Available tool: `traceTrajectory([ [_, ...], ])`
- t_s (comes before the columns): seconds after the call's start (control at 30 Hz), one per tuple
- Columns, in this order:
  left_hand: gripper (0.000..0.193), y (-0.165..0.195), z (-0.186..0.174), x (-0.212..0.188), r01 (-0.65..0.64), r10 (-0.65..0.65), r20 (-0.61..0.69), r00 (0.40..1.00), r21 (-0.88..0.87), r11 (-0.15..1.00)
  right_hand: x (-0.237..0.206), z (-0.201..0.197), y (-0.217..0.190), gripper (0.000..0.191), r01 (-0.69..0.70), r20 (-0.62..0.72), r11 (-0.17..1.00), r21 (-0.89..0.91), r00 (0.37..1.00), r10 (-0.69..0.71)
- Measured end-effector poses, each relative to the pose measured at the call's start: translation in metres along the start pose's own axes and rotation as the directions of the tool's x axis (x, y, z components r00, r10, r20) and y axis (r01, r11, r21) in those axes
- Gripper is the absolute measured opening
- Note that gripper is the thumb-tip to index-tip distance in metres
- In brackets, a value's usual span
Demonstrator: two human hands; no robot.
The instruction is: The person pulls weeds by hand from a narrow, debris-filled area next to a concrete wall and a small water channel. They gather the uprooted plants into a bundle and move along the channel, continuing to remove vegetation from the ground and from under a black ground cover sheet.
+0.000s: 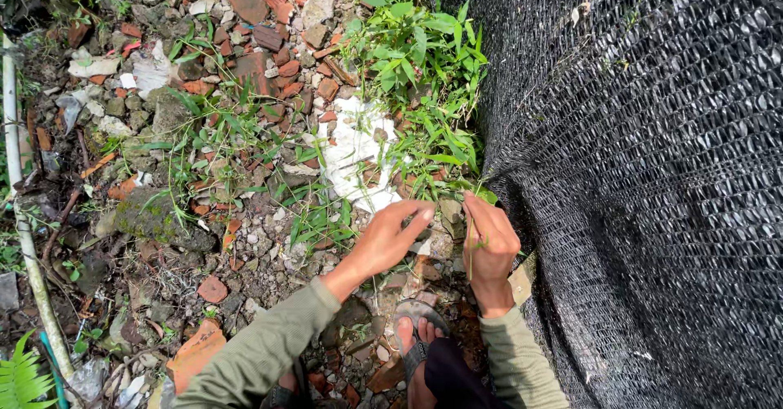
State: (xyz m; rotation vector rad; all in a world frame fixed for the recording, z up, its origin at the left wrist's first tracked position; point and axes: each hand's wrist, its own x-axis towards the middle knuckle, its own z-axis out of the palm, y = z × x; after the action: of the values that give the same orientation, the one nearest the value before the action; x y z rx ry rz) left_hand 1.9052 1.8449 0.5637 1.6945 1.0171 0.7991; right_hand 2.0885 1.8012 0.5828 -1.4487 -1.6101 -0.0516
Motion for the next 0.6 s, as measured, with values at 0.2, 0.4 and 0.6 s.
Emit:
traceTrajectory([
  [0.2, 0.029, 0.002, 0.051, 0.099, 0.113, -0.105, 0.088, 0.991, -0.087, 0.990, 0.001, -0.003, -0.005, 0.021, -0.075, 0.062, 0.997, -0.010, 0.995, 0.075],
  [0.4, 0.015, -0.031, 0.064, 0.119, 0.329, -0.258, 0.206, 0.944, -0.516, 0.791, 0.024, -0.037, 0.002, 0.032, 0.022, 0.117, 0.992, -0.124, 0.993, -0.007],
  [0.6, 0.020, -0.021, 0.063, 0.111, 0.091, -0.092, 0.009, 0.996, -0.226, 0.970, 0.060, -0.029, 0.034, 0.041, -0.020, 0.246, 0.969, -0.247, 0.966, 0.083],
])
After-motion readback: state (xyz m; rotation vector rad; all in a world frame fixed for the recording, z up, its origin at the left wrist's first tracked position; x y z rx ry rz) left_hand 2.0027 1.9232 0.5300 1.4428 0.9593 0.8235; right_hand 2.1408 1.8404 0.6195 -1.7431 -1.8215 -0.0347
